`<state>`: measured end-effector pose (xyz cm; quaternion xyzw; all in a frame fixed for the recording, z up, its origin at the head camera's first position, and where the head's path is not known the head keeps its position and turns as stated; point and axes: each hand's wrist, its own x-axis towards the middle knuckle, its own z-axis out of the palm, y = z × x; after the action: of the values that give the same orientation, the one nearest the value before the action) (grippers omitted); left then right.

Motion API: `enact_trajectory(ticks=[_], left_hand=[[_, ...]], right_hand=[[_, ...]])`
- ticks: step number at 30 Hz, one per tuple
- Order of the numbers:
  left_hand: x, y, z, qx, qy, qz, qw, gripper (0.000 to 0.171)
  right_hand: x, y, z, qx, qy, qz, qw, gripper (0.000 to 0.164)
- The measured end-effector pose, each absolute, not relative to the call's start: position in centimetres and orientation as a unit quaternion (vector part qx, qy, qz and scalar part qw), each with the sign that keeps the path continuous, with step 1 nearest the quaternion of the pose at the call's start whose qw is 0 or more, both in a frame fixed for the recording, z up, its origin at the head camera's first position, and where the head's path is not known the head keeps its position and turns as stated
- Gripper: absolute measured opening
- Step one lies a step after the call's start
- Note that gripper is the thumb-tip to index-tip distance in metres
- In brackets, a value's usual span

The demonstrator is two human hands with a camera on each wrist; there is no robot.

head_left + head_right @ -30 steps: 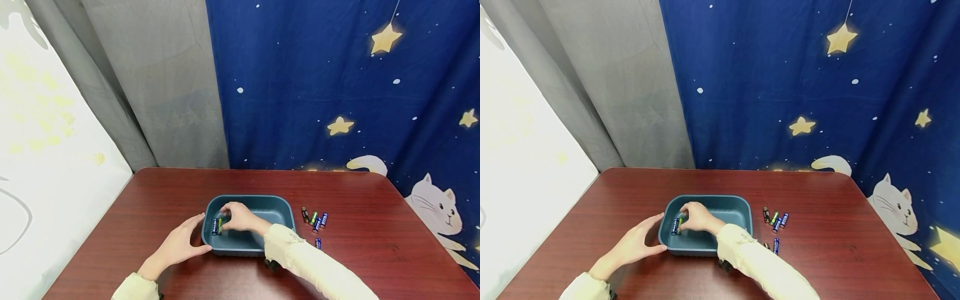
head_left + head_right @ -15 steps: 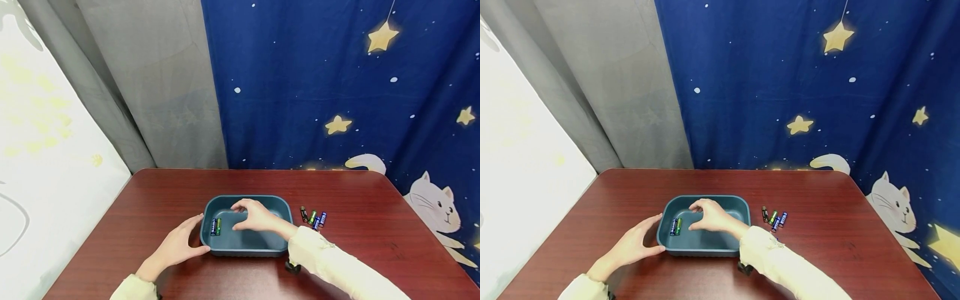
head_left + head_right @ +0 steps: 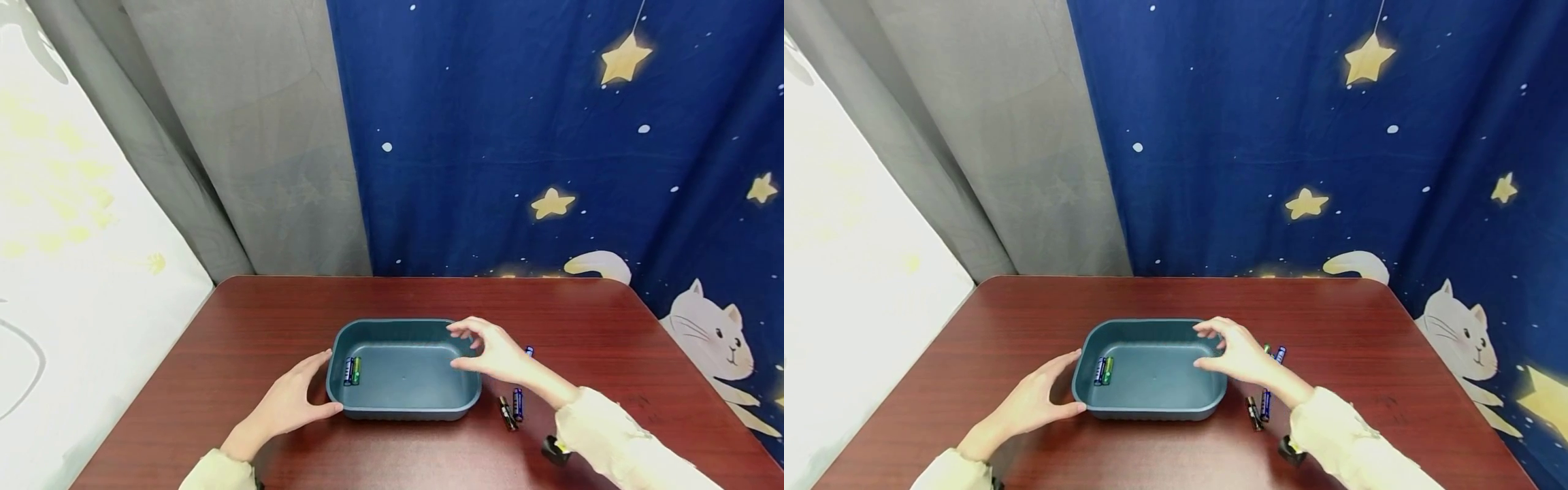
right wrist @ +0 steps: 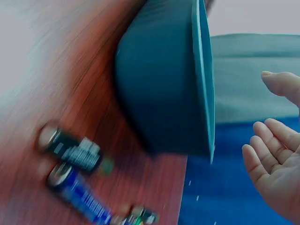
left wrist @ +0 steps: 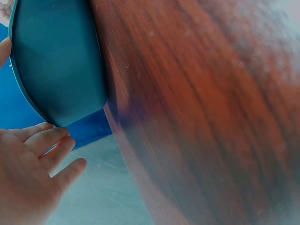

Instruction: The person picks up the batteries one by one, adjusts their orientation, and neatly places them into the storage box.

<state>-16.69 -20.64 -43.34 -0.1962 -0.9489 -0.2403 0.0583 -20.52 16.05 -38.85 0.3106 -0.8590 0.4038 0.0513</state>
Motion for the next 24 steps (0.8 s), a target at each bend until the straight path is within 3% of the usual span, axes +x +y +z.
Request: enact_trajectory(ticks=[8, 12, 19, 24], left_hand=[[-16.6, -20.6, -43.3, -0.192, -0.951, -0.237, 0.051, 0.085], [-16.6, -20.5, -43.3, -0.193, -0.950, -0.238, 0.053, 0.084], [-16.6, -20.5, -43.3, -0.194, -0.950, -0.237, 0.057, 0.084], [-16.6, -20.5, -43.3, -0.196, -0.949, -0.241, 0.054, 0.084]], right_hand=[[-18.8, 21.9, -41.3, 0.268, -0.885, 0.364, 0.115, 0.040], [-17.4, 24.2, -43.2, 0.262, -0.898, 0.333, 0.117, 0.042], [-15.8, 25.8, -45.2, 0.276, -0.909, 0.291, 0.119, 0.042], [-15.3, 25.8, -46.6, 0.282, -0.913, 0.255, 0.149, 0.045]])
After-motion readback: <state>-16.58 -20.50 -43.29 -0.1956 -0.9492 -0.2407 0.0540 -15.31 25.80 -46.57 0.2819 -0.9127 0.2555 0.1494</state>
